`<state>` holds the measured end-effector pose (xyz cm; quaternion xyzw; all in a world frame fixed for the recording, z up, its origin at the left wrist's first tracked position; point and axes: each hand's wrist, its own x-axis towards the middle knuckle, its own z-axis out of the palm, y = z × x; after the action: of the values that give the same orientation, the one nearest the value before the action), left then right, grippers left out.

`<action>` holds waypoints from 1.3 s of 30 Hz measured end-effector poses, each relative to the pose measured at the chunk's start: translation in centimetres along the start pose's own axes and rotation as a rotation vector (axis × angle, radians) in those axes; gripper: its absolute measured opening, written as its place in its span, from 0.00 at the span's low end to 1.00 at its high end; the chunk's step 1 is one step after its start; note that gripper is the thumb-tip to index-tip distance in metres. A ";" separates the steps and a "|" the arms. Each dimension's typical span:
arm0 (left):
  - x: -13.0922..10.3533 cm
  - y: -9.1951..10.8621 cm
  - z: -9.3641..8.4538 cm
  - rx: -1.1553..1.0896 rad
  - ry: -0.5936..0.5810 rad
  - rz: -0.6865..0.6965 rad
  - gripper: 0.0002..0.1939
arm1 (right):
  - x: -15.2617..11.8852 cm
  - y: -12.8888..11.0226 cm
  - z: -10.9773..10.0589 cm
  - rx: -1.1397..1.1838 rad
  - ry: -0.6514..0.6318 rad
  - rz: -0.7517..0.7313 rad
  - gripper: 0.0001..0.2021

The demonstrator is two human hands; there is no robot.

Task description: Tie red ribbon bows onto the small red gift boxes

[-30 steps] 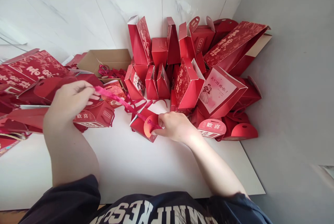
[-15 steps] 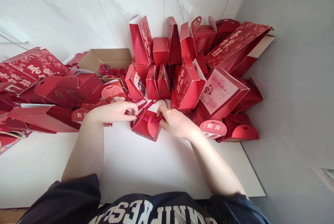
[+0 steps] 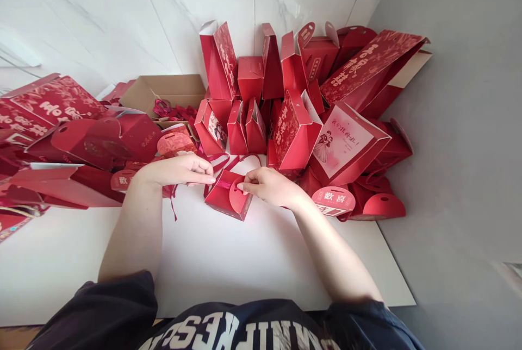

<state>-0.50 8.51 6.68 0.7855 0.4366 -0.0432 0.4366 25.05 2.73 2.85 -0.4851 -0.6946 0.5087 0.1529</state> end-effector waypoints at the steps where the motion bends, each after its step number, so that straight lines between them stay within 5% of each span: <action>1: 0.0 -0.1 -0.1 0.010 -0.015 0.006 0.18 | 0.0 0.0 0.0 0.009 -0.004 -0.005 0.16; 8: -0.6 0.4 -0.2 -0.133 0.019 0.090 0.18 | -0.6 0.1 -0.5 0.178 -0.035 -0.034 0.19; 18: -1.4 3.6 1.2 -0.372 0.060 0.095 0.14 | -1.6 -0.9 -0.6 0.388 0.021 -0.268 0.17; 26: -1.9 3.9 1.8 -0.549 0.035 0.189 0.16 | -2.1 -1.5 -0.6 0.421 0.134 -0.482 0.12; 31: -1.3 3.8 2.3 -0.737 0.008 0.235 0.18 | -2.4 -1.6 -0.7 0.516 0.132 -0.452 0.13; 39: -1.2 3.7 3.4 -0.798 0.288 0.420 0.15 | -3.4 -2.1 -0.5 0.554 0.380 -0.361 0.22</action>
<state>2.52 4.46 7.52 0.6256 0.3067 0.3264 0.6387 25.97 0.18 5.84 -0.3811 -0.5640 0.5431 0.4916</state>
